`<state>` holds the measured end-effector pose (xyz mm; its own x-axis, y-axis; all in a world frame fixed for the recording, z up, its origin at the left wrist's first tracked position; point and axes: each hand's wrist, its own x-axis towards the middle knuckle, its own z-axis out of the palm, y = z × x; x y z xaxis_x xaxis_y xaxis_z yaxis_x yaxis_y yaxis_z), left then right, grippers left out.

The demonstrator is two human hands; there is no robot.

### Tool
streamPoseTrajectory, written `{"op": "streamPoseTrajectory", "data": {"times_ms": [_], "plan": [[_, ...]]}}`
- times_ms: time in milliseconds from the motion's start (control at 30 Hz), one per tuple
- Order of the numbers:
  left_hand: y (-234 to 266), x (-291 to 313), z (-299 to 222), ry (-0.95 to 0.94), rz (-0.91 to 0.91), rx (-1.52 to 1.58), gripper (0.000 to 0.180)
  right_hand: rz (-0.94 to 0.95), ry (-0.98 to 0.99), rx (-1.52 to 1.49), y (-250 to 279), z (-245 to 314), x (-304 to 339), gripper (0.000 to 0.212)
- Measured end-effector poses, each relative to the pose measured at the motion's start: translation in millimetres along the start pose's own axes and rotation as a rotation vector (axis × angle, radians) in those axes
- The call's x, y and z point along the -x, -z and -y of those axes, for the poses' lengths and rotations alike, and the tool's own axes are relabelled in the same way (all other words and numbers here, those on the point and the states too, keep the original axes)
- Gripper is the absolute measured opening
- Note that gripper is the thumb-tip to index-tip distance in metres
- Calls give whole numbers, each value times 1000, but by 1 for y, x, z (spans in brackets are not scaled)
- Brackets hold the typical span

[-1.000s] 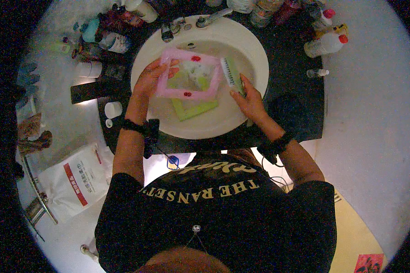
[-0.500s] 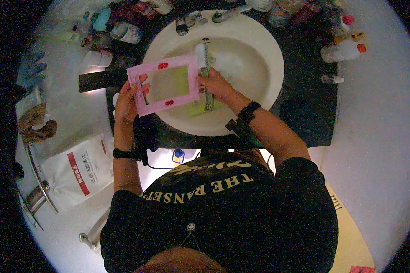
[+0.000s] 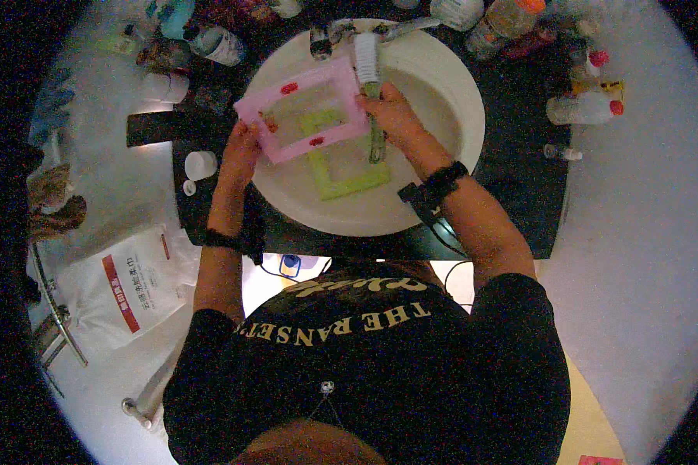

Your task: The person washes two face masks in a bathroom sink. They scrub a pink mask with a brush, rinse it, then repeat the process with a green mask. Finally, they dry the green mask with a purple cloth.

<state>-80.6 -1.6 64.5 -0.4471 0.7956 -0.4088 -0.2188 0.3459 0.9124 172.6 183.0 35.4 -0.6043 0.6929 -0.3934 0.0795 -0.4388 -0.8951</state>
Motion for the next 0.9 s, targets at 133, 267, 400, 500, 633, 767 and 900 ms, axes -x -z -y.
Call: {"op": "streamPoseTrajectory", "data": {"times_ms": [133,267,400,500,633,767,900], "plan": [[-52,-35,-1,40,96,87,32,-84,50,-130,36,26,26,26],[-91,-58,-2,91,202,245,36,-243,28,-162,67,46,54,42],[-117,-70,-5,97,336,268,36,-349,49,-119,83,57,82,41],[-134,-79,-7,110,363,258,37,-321,103,-199,88,57,96,27],[-135,-79,-10,109,337,262,37,-342,72,-203,90,48,97,25],[-103,-60,-14,40,346,191,40,-296,36,-184,84,33,85,27],[-67,-38,-16,-70,309,107,41,-190,14,-142,64,19,69,26]]}}
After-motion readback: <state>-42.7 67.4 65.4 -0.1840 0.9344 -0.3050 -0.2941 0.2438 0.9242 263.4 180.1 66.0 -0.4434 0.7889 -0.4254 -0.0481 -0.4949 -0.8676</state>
